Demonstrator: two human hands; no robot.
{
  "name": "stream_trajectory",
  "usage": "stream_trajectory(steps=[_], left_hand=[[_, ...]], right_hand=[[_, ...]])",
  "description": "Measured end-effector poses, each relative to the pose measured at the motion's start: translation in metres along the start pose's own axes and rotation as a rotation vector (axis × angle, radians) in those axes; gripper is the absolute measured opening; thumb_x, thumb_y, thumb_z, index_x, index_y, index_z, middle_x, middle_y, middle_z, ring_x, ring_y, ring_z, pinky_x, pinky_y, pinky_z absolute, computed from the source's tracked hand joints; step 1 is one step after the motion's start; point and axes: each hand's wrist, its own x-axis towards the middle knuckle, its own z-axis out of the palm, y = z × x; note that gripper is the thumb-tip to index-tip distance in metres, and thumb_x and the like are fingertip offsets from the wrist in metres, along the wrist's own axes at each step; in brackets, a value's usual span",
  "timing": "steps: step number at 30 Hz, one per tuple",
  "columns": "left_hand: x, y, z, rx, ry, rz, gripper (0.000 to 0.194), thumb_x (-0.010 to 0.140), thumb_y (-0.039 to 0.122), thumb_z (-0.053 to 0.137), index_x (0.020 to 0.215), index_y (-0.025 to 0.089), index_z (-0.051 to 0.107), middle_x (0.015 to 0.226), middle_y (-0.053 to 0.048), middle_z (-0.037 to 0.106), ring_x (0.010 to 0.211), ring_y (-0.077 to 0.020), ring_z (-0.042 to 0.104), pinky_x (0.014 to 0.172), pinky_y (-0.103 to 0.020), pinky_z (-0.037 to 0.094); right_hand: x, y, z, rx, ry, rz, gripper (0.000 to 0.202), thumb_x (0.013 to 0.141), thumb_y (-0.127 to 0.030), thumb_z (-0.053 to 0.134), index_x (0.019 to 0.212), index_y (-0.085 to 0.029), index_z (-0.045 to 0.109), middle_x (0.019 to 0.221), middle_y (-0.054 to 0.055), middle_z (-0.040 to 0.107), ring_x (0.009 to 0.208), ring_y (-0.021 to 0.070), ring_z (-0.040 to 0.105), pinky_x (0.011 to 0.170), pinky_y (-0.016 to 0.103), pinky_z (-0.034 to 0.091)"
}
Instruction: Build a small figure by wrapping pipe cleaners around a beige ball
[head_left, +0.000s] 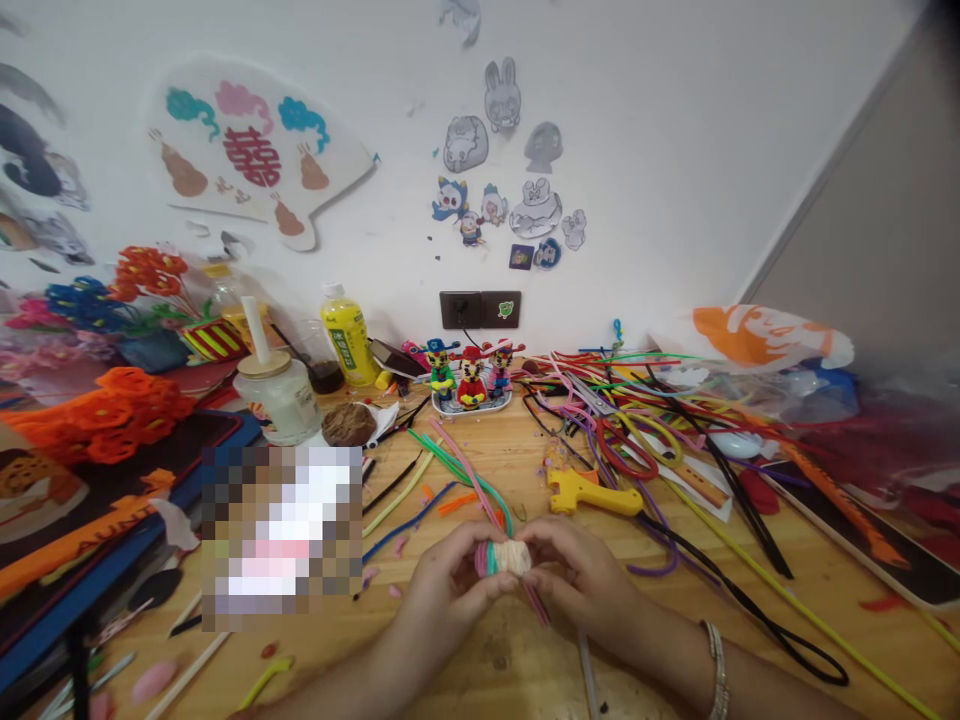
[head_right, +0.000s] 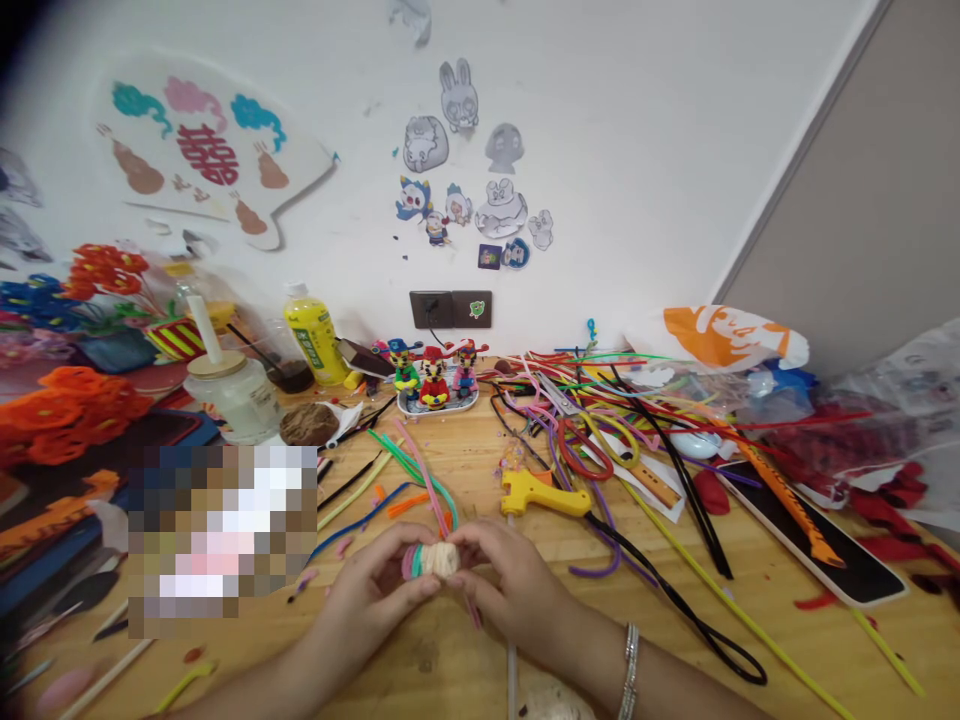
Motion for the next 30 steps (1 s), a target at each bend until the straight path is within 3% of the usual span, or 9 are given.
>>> stream_trajectory(steps=[4, 9, 13, 20, 26, 30], left_hand=[[-0.002, 0.002, 0.0, 0.048, 0.018, 0.043, 0.016, 0.067, 0.026, 0.064, 0.08, 0.018, 0.058, 0.071, -0.001, 0.06, 0.066, -0.0158, 0.054, 0.059, -0.024, 0.043], [-0.003, 0.003, -0.001, 0.235, 0.056, 0.143, 0.013, 0.068, 0.022, 0.064, 0.08, 0.018, 0.059, 0.073, -0.002, 0.065, 0.068, -0.0167, 0.059, 0.062, -0.025, 0.047], [-0.004, 0.002, -0.001, 0.357, 0.053, 0.24, 0.014, 0.068, 0.018, 0.065, 0.081, 0.019, 0.06, 0.075, -0.002, 0.068, 0.07, -0.0166, 0.062, 0.064, -0.025, 0.049], [-0.006, 0.002, 0.0, 0.417, 0.104, 0.397, 0.019, 0.068, 0.013, 0.066, 0.084, 0.02, 0.058, 0.077, -0.001, 0.068, 0.07, -0.0147, 0.064, 0.063, -0.022, 0.051], [-0.004, 0.001, 0.001, 0.433, 0.149, 0.49, 0.024, 0.067, 0.007, 0.065, 0.085, 0.02, 0.055, 0.075, 0.0, 0.066, 0.068, -0.0133, 0.062, 0.061, -0.02, 0.051], [-0.003, -0.001, 0.002, 0.42, 0.137, 0.531, 0.025, 0.068, 0.005, 0.062, 0.086, 0.021, 0.054, 0.076, 0.0, 0.064, 0.069, -0.0136, 0.061, 0.061, -0.021, 0.051]], right_hand=[[-0.001, 0.001, 0.002, 0.011, 0.009, 0.008, 0.014, 0.081, -0.024, 0.054, 0.093, -0.02, 0.057, 0.085, 0.004, 0.062, 0.078, 0.0161, 0.057, 0.071, 0.027, 0.046], [0.002, 0.0, 0.004, 0.266, 0.028, 0.122, 0.023, 0.078, -0.034, 0.057, 0.095, -0.019, 0.057, 0.086, 0.005, 0.061, 0.079, 0.0168, 0.059, 0.07, 0.028, 0.048], [0.004, 0.0, 0.005, 0.319, 0.069, 0.134, 0.024, 0.076, -0.037, 0.059, 0.092, -0.019, 0.061, 0.085, 0.005, 0.061, 0.08, 0.0174, 0.058, 0.072, 0.029, 0.047], [0.007, -0.001, 0.008, 0.522, 0.114, 0.171, 0.02, 0.072, -0.036, 0.065, 0.084, -0.02, 0.064, 0.086, 0.004, 0.059, 0.084, 0.0172, 0.058, 0.076, 0.03, 0.046], [0.007, -0.004, 0.011, 0.587, 0.067, 0.257, 0.029, 0.07, -0.039, 0.066, 0.093, -0.021, 0.061, 0.086, 0.003, 0.061, 0.081, 0.0178, 0.059, 0.076, 0.033, 0.047], [0.007, 0.001, 0.014, 0.654, 0.117, 0.238, 0.025, 0.066, -0.037, 0.07, 0.084, -0.02, 0.064, 0.083, 0.002, 0.061, 0.079, 0.016, 0.059, 0.073, 0.029, 0.047]])
